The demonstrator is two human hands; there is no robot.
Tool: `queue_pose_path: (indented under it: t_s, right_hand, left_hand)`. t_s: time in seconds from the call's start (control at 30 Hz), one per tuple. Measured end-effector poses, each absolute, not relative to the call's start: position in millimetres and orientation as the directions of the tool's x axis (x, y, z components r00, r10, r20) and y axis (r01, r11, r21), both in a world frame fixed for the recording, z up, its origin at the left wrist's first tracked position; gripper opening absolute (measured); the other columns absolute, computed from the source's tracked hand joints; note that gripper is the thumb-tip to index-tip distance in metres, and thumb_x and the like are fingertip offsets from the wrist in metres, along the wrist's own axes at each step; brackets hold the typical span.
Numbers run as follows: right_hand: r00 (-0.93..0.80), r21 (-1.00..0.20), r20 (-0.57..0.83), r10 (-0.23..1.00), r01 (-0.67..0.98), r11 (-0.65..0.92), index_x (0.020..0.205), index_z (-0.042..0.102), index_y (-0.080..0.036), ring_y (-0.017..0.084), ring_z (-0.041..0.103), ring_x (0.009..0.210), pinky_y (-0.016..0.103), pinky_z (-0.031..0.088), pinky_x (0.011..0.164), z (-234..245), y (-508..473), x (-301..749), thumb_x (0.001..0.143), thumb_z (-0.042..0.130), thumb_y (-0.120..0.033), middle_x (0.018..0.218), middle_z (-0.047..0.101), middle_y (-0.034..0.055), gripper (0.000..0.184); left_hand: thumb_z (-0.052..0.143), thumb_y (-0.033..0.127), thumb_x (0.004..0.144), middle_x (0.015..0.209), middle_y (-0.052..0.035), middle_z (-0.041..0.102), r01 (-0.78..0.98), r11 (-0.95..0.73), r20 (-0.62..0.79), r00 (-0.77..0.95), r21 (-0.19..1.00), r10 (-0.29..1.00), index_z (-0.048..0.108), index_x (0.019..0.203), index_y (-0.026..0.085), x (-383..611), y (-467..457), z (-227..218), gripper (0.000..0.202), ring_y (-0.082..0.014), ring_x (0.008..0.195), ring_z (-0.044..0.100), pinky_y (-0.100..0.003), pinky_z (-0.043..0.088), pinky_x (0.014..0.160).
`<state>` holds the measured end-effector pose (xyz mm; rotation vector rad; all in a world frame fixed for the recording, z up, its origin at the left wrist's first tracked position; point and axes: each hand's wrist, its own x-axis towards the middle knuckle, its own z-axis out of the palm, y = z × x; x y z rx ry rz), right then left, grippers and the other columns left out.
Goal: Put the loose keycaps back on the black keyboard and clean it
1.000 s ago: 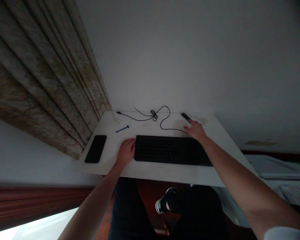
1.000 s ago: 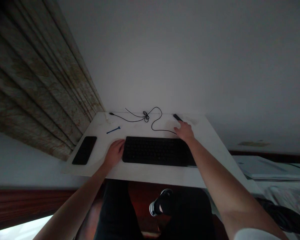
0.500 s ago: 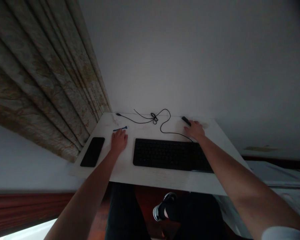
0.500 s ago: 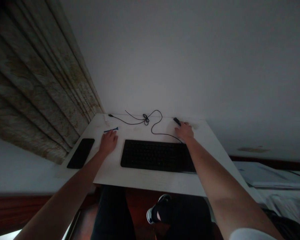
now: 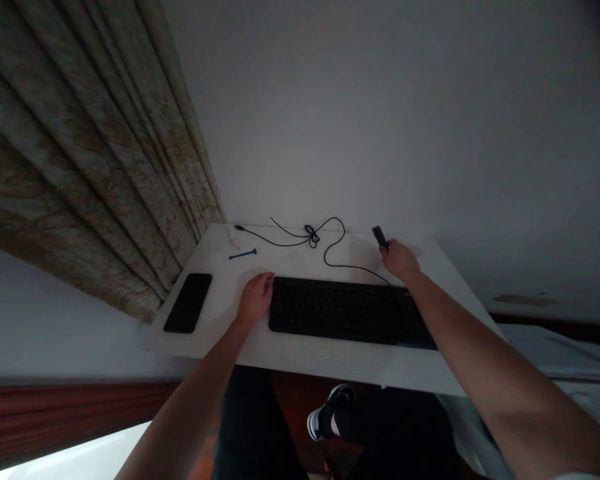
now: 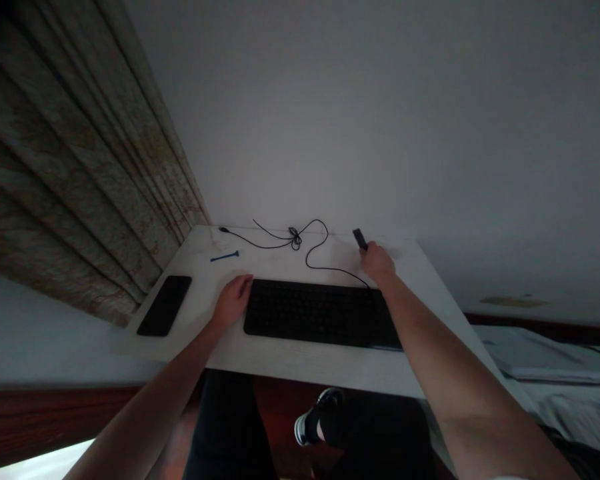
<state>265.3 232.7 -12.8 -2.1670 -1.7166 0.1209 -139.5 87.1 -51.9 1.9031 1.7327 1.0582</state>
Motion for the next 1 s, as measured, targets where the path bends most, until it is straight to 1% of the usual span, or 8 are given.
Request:
queue_pose_path:
  t_s: [0.1, 0.17, 0.27, 0.37, 0.47, 0.6, 0.83, 1.0]
  right_hand:
    - [0.318, -0.629, 0.188, 0.929, 0.766, -0.135, 0.112, 0.057, -0.015, 0.029, 0.072, 0.082, 0.044, 0.056, 0.076, 5, 218, 241, 0.093, 0.057, -0.041, 0.087, 0.073, 0.016, 0.033]
    - [0.295, -0.834, 0.123, 0.947, 0.549, -0.062, 0.11, 0.055, -0.019, 0.025, 0.071, 0.069, 0.042, 0.059, 0.067, 14, 204, 214, 0.089, 0.062, -0.045, 0.081, 0.073, 0.0096, 0.034]
    - [0.163, -0.982, 0.024, 0.986, 0.191, -0.007, 0.096, 0.055, -0.022, 0.023, 0.07, 0.063, 0.041, 0.062, 0.062, 21, 179, 166, 0.08, 0.074, -0.042, 0.078, 0.072, 0.0056, 0.032]
    - [-0.027, -0.996, -0.062, 0.998, 0.066, -0.06, 0.087, 0.061, -0.02, 0.021, 0.071, 0.066, 0.036, 0.062, 0.062, 21, 160, 120, 0.077, 0.078, -0.037, 0.078, 0.073, 0.0068, 0.026]
    - [-0.145, -0.994, -0.083, 0.986, 0.081, -0.072, 0.088, 0.067, -0.019, 0.02, 0.071, 0.071, 0.031, 0.059, 0.06, 18, 150, 83, 0.079, 0.076, -0.034, 0.08, 0.075, 0.0068, 0.02]
    - [-0.227, -0.992, -0.066, 0.972, 0.123, -0.039, 0.089, 0.069, -0.018, 0.02, 0.07, 0.074, 0.031, 0.058, 0.062, 10, 145, 52, 0.079, 0.075, -0.033, 0.078, 0.074, 0.0043, 0.018]
    - [-0.336, -0.963, -0.039, 0.941, 0.264, 0.055, 0.098, 0.069, -0.017, 0.017, 0.069, 0.076, 0.025, 0.056, 0.062, 7, 148, 37, 0.081, 0.072, -0.026, 0.081, 0.072, 0.0032, 0.019]
    - [-0.447, -0.956, -0.012, 0.895, 0.269, 0.121, 0.099, 0.067, -0.016, 0.018, 0.068, 0.074, 0.031, 0.056, 0.07, 8, 153, 43, 0.082, 0.071, -0.023, 0.081, 0.071, 0.0036, 0.018]
  left_hand:
    - [0.049, 0.024, 0.096, 0.114, -0.0081, 0.074, 0.664, -0.171, 0.276, -0.057, 0.728, 0.959, 0.07, 0.114, 0.023, -140, 89, -49, 0.028, -0.0242, 0.111, 0.067, -0.043, 0.049, 0.107]
    - [0.05, 0.024, 0.095, 0.11, -0.0072, 0.074, 0.649, -0.158, 0.254, -0.057, 0.745, 0.965, 0.07, 0.11, 0.023, -141, 90, -47, 0.025, -0.0232, 0.107, 0.068, -0.041, 0.051, 0.104]
    - [0.053, 0.021, 0.092, 0.107, -0.0061, 0.075, 0.631, -0.141, 0.223, -0.053, 0.763, 0.973, 0.069, 0.108, 0.022, -141, 90, -45, 0.023, -0.0219, 0.103, 0.069, -0.039, 0.052, 0.101]
    - [0.057, 0.015, 0.087, 0.11, -0.0058, 0.075, 0.609, -0.124, 0.205, -0.064, 0.783, 0.977, 0.069, 0.111, 0.022, -141, 88, -43, 0.028, -0.0217, 0.105, 0.069, -0.039, 0.052, 0.101]
    - [0.058, 0.014, 0.085, 0.112, -0.0058, 0.075, 0.556, -0.104, 0.179, -0.082, 0.824, 0.98, 0.068, 0.116, 0.023, -140, 88, -43, 0.033, -0.0216, 0.106, 0.07, -0.038, 0.052, 0.101]
    - [0.058, 0.014, 0.086, 0.115, -0.0067, 0.075, 0.548, -0.096, 0.173, -0.092, 0.831, 0.981, 0.069, 0.116, 0.022, -140, 88, -45, 0.033, -0.0226, 0.109, 0.069, -0.039, 0.051, 0.102]
    - [0.057, 0.015, 0.089, 0.121, -0.0071, 0.073, 0.617, -0.106, 0.185, -0.066, 0.78, 0.981, 0.068, 0.123, 0.022, -138, 86, -45, 0.037, -0.0218, 0.113, 0.067, -0.037, 0.049, 0.105]
    - [0.061, 0.024, 0.091, 0.119, -0.0081, 0.072, 0.712, -0.208, 0.264, 0.032, 0.671, 0.964, 0.067, 0.126, 0.022, -138, 89, -42, 0.036, -0.0242, 0.11, 0.066, -0.04, 0.048, 0.104]
